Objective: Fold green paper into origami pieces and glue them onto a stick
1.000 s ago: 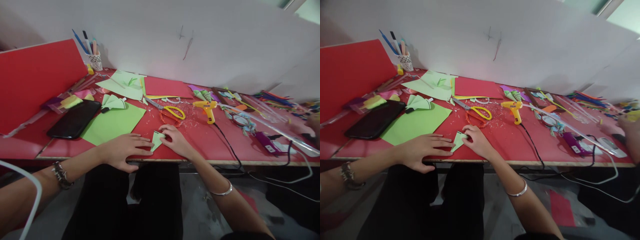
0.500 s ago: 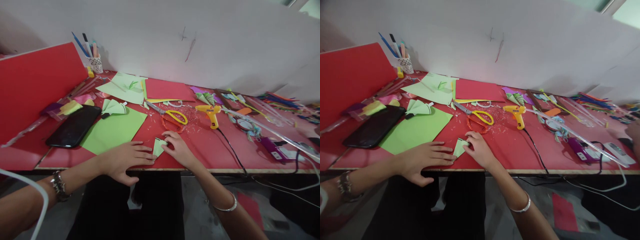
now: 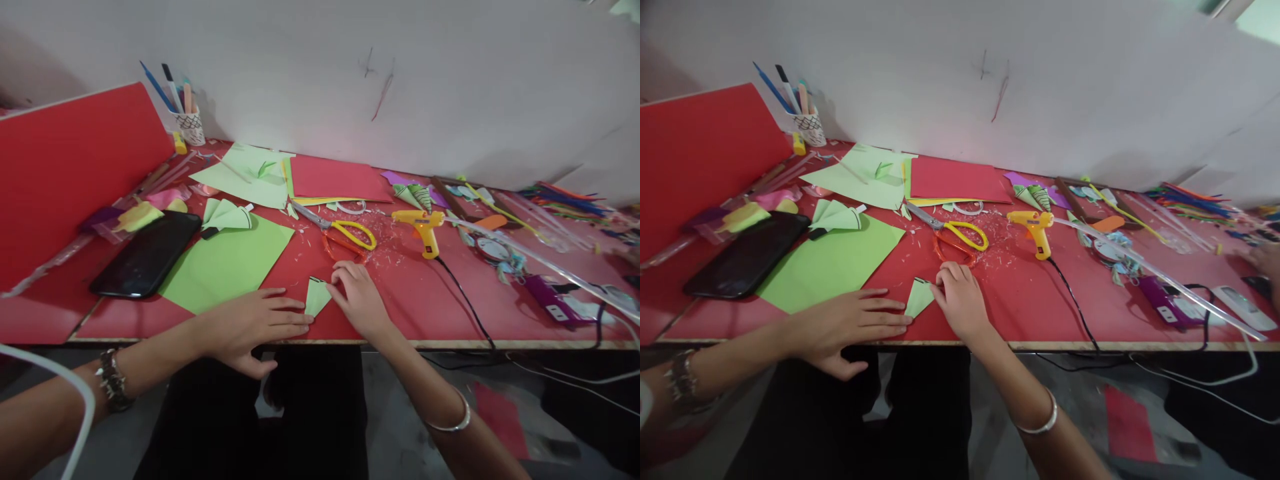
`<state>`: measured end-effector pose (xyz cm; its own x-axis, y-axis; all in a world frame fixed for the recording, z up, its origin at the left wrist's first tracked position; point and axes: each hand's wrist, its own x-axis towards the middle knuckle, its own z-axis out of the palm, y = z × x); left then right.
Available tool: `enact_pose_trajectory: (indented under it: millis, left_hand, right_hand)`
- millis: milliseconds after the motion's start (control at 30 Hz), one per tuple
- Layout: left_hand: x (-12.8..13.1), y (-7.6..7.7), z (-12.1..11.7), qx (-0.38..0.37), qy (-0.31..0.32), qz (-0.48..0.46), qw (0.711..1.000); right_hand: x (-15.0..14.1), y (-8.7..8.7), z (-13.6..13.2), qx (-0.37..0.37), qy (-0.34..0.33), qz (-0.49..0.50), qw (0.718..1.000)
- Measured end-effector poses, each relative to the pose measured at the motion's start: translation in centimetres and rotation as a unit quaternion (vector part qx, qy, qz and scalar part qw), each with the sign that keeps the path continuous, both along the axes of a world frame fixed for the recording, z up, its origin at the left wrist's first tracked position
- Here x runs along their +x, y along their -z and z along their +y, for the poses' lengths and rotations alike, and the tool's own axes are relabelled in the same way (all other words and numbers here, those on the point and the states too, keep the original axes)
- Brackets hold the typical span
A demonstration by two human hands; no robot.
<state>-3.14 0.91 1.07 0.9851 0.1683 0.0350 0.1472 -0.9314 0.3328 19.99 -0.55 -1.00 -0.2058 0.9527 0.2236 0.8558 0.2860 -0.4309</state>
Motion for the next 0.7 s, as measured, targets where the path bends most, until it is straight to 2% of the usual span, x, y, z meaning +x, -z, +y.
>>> enact_pose_trajectory:
  millis: [100,267,400,700]
  left_hand:
    - [0.0,0.1,0.0,0.006,-0.003,0.001,1.0]
    - [-0.1,0.2,0.0,0.01,0.002,-0.008,1.0]
    - [-0.2,0.3,0.0,0.011,0.004,-0.018,1.0]
    - [-0.1,0.3,0.1,0.017,0.029,-0.038,0.999]
  right_hand:
    - [0.0,-0.1,-0.1,0.0,0.005,-0.017,1.0]
    - [-0.4,-0.4,-1.3,-0.002,-0.034,-0.011,0.999]
    - [-0.6,-0.5,-1.8,-0.023,-0.035,-0.023,0.999]
    - [0.3,-0.4,-0.5,-0.044,-0.052,-0.013,0.998]
